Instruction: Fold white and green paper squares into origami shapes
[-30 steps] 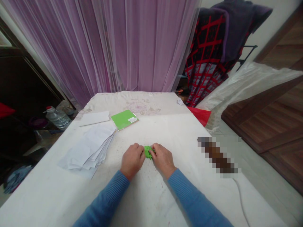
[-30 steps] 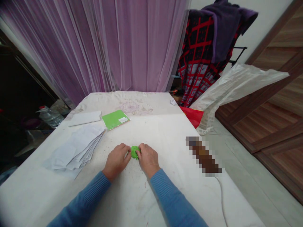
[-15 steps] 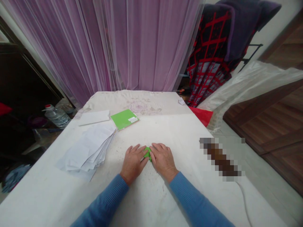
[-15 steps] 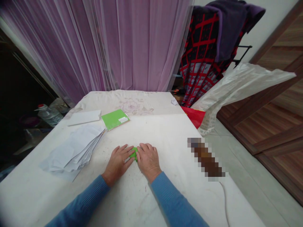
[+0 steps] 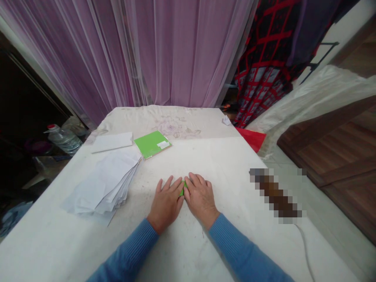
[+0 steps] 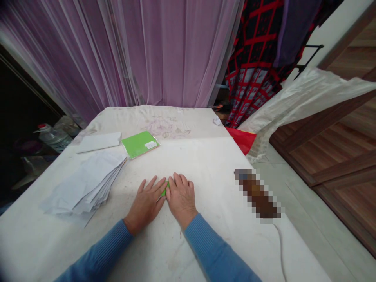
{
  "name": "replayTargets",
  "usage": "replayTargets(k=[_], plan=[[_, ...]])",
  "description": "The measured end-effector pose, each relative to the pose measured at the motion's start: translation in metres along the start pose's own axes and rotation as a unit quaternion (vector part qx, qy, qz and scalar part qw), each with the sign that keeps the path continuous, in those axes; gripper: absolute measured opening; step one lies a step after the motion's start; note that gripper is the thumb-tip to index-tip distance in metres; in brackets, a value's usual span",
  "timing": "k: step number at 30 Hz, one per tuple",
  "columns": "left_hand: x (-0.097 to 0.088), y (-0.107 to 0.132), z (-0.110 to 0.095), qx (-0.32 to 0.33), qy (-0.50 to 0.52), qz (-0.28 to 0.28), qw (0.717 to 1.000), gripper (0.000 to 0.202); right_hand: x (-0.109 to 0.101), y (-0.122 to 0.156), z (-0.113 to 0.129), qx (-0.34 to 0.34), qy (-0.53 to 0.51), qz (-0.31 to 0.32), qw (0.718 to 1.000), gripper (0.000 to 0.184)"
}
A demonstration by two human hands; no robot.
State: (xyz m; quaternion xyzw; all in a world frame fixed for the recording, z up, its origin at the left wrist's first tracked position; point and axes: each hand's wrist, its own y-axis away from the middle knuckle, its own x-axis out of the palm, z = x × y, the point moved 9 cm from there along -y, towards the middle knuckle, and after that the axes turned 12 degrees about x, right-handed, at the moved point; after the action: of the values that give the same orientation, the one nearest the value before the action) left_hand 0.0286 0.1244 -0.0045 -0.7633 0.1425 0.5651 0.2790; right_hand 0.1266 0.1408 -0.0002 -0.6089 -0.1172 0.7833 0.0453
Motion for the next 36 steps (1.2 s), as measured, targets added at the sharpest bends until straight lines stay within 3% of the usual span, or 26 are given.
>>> replayTargets(k=[4,11,15,17,21,26,29,32,36], plan=[[0.002,0.001,-0.006,0.019,-0.036,0.010,0.999,0.047,0.007,-0.003,-0.001,0.013,0.007,0.023,1.000,0.040],[0.017,0.002,0.010,0.026,-0.016,0.093,0.995,0.047,0.002,0.001,-0.018,0.010,-0.043,0.016,0.999,0.041],[0.007,0.004,0.017,0.048,0.006,0.098,0.994,0.048,-0.005,0.017,-0.021,-0.088,-0.118,-0.003,0.989,0.038],[-0.002,0.001,0.017,0.067,0.007,0.091,0.994,0.048,-0.007,0.021,-0.019,-0.122,-0.130,-0.002,0.984,0.036],[-0.015,-0.011,0.010,0.112,-0.011,0.078,0.991,0.040,-0.007,0.011,-0.017,-0.123,-0.123,0.002,0.985,0.036],[-0.014,-0.023,0.008,0.130,-0.021,0.072,0.989,0.026,-0.004,-0.009,-0.020,-0.113,-0.166,-0.002,0.980,0.024],[-0.014,-0.025,0.010,0.132,0.000,0.058,0.990,0.032,-0.001,-0.018,-0.026,-0.092,-0.205,-0.003,0.974,0.020],[-0.020,-0.026,0.018,0.094,0.023,0.012,0.995,0.038,0.000,-0.025,-0.032,-0.062,-0.239,0.001,0.969,0.022],[-0.030,-0.028,0.031,0.018,0.064,-0.065,0.996,0.024,-0.013,-0.030,-0.031,-0.061,-0.303,0.011,0.951,0.027]])
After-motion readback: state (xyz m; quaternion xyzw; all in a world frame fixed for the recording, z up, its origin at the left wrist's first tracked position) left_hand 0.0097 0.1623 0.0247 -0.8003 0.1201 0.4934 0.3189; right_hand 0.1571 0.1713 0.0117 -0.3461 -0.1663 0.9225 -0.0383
